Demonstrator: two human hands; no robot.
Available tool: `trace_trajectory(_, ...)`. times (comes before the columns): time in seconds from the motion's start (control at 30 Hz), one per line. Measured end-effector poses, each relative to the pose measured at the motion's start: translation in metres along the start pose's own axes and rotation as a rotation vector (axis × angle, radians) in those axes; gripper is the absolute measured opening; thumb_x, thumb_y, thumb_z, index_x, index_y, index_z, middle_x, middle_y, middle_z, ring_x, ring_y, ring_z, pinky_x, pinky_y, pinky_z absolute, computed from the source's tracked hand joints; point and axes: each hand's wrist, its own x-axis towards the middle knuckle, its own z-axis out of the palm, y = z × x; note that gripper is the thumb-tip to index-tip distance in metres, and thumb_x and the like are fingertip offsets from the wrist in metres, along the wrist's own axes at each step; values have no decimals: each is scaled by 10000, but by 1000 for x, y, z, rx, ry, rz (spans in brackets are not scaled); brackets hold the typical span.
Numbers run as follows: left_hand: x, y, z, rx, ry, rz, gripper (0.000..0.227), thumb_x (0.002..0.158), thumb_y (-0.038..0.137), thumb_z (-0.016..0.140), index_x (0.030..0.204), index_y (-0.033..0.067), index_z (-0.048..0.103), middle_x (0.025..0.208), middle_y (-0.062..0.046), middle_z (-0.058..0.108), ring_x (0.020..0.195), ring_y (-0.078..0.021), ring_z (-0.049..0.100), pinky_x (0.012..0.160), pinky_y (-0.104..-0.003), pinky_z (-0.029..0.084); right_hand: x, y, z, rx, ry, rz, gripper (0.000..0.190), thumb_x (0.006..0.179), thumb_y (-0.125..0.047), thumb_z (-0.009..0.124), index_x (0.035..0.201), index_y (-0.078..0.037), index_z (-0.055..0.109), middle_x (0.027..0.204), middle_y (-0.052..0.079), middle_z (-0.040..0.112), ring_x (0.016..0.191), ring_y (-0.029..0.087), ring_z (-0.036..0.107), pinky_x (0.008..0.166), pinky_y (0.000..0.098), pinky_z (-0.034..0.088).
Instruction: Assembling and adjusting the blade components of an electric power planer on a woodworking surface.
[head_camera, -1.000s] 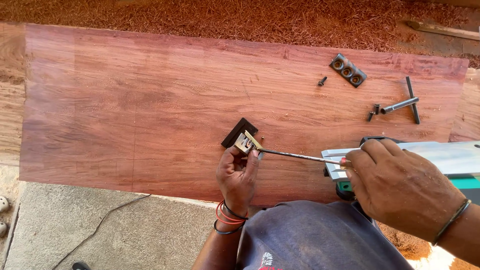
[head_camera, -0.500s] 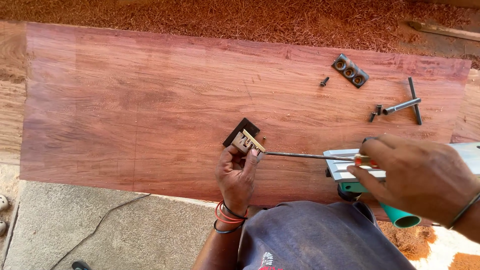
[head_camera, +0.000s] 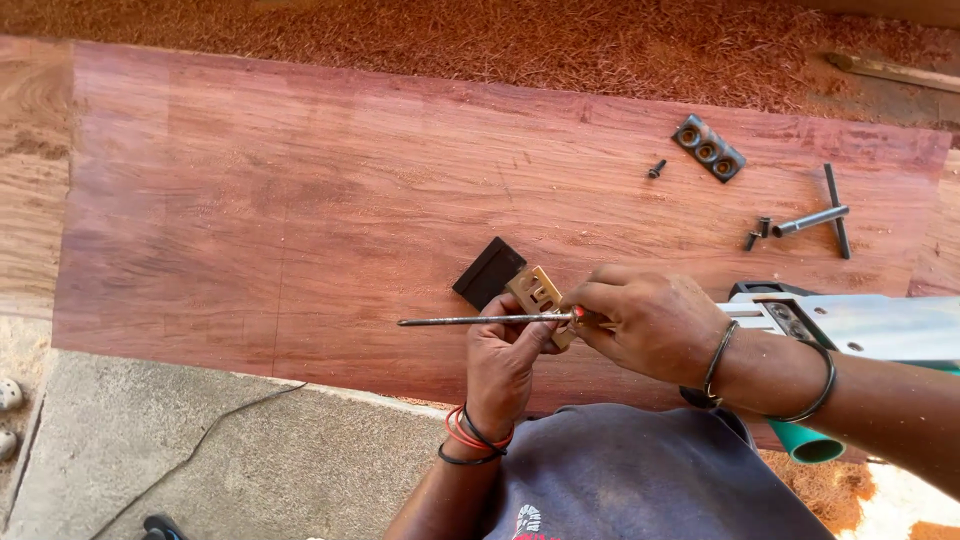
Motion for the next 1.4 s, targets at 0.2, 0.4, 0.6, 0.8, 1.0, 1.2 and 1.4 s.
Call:
trace_trajectory(0.2, 3, -11, -5, 31, 17, -23, 251, 933, 84, 750, 1141, -26, 664, 957, -78, 755, 806, -124, 728, 687, -277, 615, 5, 6, 14, 1, 33, -93, 163, 777, -234, 762, 848, -100, 703, 830, 60, 668, 733, 292, 687, 585, 423, 551)
trace_trajectory(0.4, 2, -5, -6, 23, 14, -38, 249, 940, 82, 733, 1159, -17, 667, 975, -68, 765, 810, -116, 725, 692, -272, 605, 13, 12, 19, 8, -33, -31, 194, 841, -261, 739, 849, -83, 663, 801, 90, 662, 718, 316, 683, 574, 445, 540)
trace_trajectory(0.6, 3, -6, -11, 73, 78, -7, 206, 939, 86, 727, 1119, -2, 682, 973, -49, 750, 827, -97, 715, 705, -273, 621, 18, 22, 11, 240, -186, 238, 244, 815, -308, 745, 881, -91, 655, 760, 95, 710, 691, 252, 737, 628, 394, 576)
trace_trajectory(0.8, -4, -16, -47, 140, 198, 50, 164, 967, 67, 714, 1109, -11, 689, 956, -61, 746, 807, -108, 703, 707, -272, 609, 40, 60, 23, 146, -76, 70, 197, 833, -257, 746, 932, -101, 678, 824, 92, 712, 756, 276, 714, 665, 419, 566)
trace_trajectory(1.0, -20, 8, -51, 110, 238, 54, 211, 951, 74, 692, 1151, 4, 688, 980, -34, 739, 839, -80, 698, 730, -259, 604, 66, 63, 40, 157, -160, -60, 160, 824, -195, 734, 976, -144, 726, 868, 59, 695, 789, 268, 705, 662, 412, 560)
trace_trajectory(1.2, -24, -11, -61, 95, 277, 26, 199, 949, 67, 701, 1132, -9, 679, 963, -66, 756, 818, -104, 715, 721, -273, 611, 71, 75, 52, 122, -122, -114, 185, 812, -185, 733, 993, -146, 735, 903, 55, 707, 804, 274, 709, 674, 404, 564)
trace_trajectory(1.4, -20, -19, -58, 53, 225, 25, 218, 954, 57, 702, 1160, -8, 671, 1002, -67, 745, 853, -107, 712, 742, -281, 615, 68, 75, 41, 178, 33, 83, 194, 878, -259, 729, 990, -103, 704, 846, 96, 697, 763, 263, 727, 691, 381, 592)
